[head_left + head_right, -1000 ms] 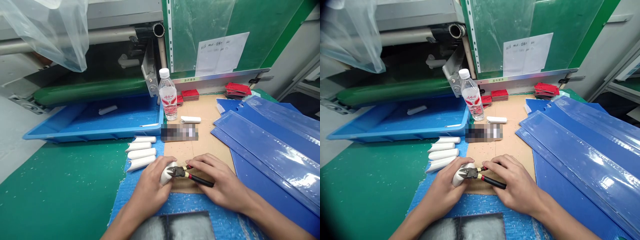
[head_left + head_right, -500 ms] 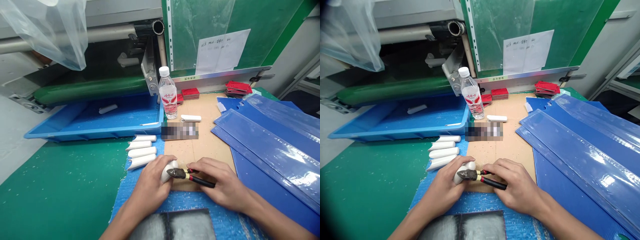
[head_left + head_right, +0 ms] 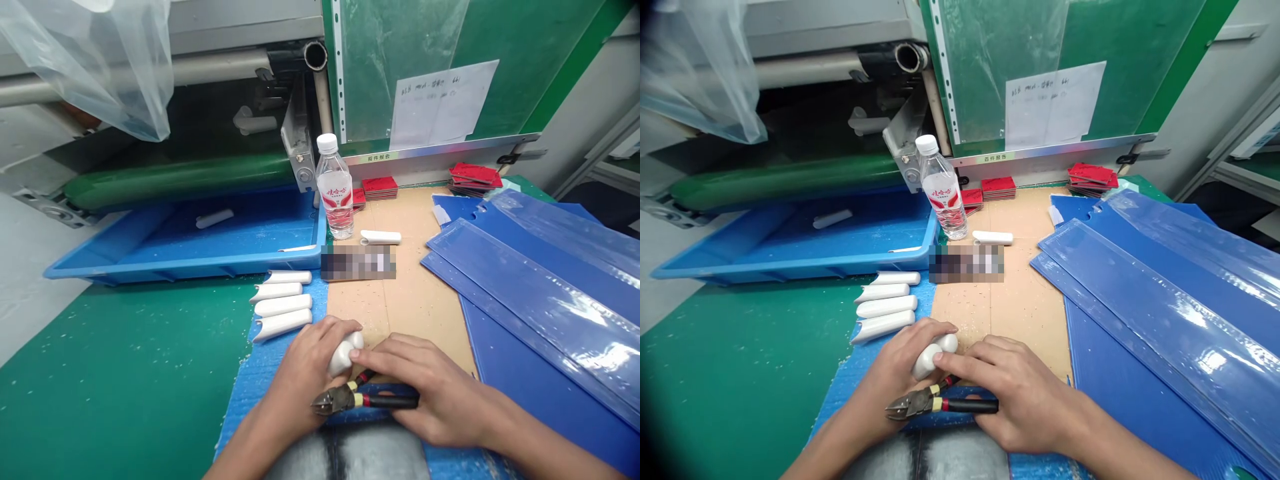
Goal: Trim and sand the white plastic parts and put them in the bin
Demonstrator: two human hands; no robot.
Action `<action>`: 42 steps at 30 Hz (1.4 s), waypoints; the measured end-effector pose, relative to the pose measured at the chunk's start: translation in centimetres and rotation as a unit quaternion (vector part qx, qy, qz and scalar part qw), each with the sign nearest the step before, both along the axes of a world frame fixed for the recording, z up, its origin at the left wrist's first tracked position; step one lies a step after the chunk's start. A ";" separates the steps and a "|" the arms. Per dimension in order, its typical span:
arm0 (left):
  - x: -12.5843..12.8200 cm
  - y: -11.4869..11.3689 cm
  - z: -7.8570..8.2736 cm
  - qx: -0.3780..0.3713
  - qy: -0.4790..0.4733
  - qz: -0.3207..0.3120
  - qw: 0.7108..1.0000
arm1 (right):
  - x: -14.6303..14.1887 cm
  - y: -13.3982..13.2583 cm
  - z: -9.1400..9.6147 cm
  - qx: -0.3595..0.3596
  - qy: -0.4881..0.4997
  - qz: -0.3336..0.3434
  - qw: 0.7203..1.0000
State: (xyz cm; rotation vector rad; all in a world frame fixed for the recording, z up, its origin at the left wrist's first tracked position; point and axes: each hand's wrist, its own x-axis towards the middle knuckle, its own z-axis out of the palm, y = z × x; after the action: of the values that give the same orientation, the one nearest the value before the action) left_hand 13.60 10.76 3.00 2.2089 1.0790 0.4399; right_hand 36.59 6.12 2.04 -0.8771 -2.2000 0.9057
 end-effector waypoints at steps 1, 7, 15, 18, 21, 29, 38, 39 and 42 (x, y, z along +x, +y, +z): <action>0.0 0.0 -0.1 0.001 0.003 -0.005 1.000 | 0.0 0.0 0.0 0.000 -0.002 0.002 1.000; 0.1 0.2 -0.1 0.006 0.019 -0.024 1.000 | 0.0 0.0 0.1 -0.012 -0.015 0.001 1.000; -2.2 0.0 1.9 0.076 0.122 -0.059 0.988 | 0.4 0.4 0.3 -0.028 0.039 -0.030 0.998; -4.6 -0.4 1.7 0.142 0.159 -0.028 0.977 | 0.6 0.5 0.6 -0.020 0.038 -0.052 0.998; -7.2 -0.6 1.0 0.189 0.168 -0.012 0.967 | 0.8 0.4 0.9 -0.017 0.044 -0.053 0.997; -9.6 -0.6 0.6 0.230 0.185 0.030 0.955 | 0.3 -0.1 0.3 -0.016 0.026 -0.031 0.999; -11.5 8.6 8.0 0.202 0.185 0.147 0.950 | 0.3 0.5 -1.2 0.008 0.025 -0.043 0.999; -12.3 11.5 8.3 0.202 0.191 0.167 0.946 | 0.5 0.6 -1.6 0.002 0.033 -0.044 0.998; -14.7 20.6 8.0 0.172 0.233 0.212 0.933 | 1.1 1.2 -2.9 -0.019 0.069 -0.043 0.997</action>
State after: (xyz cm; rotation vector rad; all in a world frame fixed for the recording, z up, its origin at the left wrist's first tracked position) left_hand -1.06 31.33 11.00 2.4492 1.8792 0.3048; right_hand 37.72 7.33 -0.82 -0.8917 -2.0189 0.9410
